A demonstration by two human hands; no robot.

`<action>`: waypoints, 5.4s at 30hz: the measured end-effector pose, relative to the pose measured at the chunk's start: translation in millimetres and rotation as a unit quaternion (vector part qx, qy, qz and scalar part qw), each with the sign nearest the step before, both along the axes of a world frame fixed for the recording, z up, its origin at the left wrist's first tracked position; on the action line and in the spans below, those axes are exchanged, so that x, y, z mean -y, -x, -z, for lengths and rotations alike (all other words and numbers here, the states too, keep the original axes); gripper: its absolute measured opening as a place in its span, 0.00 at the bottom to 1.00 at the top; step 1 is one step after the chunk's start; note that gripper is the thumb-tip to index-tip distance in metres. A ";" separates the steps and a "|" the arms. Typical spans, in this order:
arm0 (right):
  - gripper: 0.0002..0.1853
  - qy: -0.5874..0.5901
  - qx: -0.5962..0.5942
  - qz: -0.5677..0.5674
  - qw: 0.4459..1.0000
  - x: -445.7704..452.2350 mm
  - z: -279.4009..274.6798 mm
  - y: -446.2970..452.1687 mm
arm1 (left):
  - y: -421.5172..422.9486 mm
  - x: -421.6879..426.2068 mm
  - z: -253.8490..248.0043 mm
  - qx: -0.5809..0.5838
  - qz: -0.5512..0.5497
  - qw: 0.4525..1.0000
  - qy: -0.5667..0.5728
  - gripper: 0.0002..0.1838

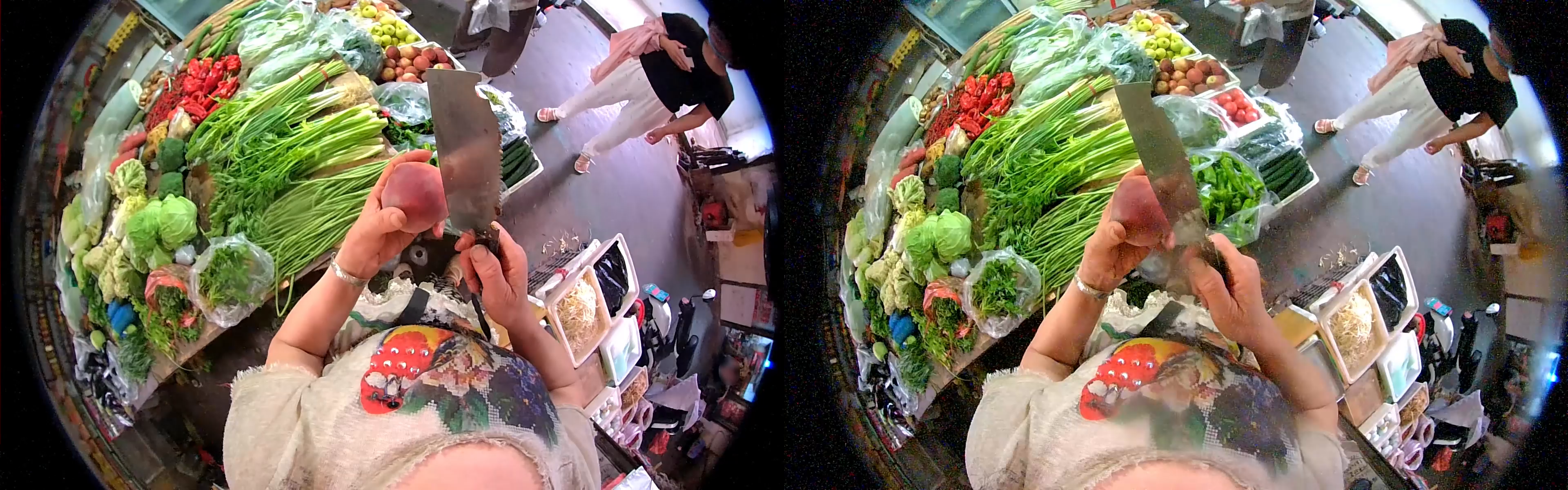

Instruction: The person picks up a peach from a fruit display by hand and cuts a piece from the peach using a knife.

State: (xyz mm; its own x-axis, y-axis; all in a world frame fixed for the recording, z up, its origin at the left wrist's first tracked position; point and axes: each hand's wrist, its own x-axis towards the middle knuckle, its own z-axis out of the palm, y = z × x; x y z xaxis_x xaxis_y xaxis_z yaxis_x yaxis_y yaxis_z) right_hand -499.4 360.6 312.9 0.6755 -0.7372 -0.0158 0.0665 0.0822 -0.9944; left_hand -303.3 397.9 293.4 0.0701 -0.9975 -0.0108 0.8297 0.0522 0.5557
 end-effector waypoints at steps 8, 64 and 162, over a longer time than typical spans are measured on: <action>0.15 -0.008 -0.005 0.010 1.000 1.1 1.7 4.2 | 2.4 1.0 12.4 -0.013 0.018 0.999 0.027 0.55; 0.13 -0.064 0.014 0.065 0.996 -7.1 15.8 19.6 | -0.2 -4.0 33.5 0.096 0.096 0.991 -0.022 0.53; 0.13 0.377 -0.158 -0.038 0.912 23.3 48.6 -23.3 | 7.3 -22.9 48.9 0.244 -0.181 0.946 -0.112 0.40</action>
State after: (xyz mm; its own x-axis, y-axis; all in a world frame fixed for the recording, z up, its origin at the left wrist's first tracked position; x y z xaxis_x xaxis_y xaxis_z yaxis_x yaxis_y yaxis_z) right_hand -476.1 337.4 264.3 0.7742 -0.5708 0.2736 -0.2111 -0.6403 -0.7386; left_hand -310.6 420.8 244.5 0.4574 -0.8840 -0.0966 0.4210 0.1195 0.8992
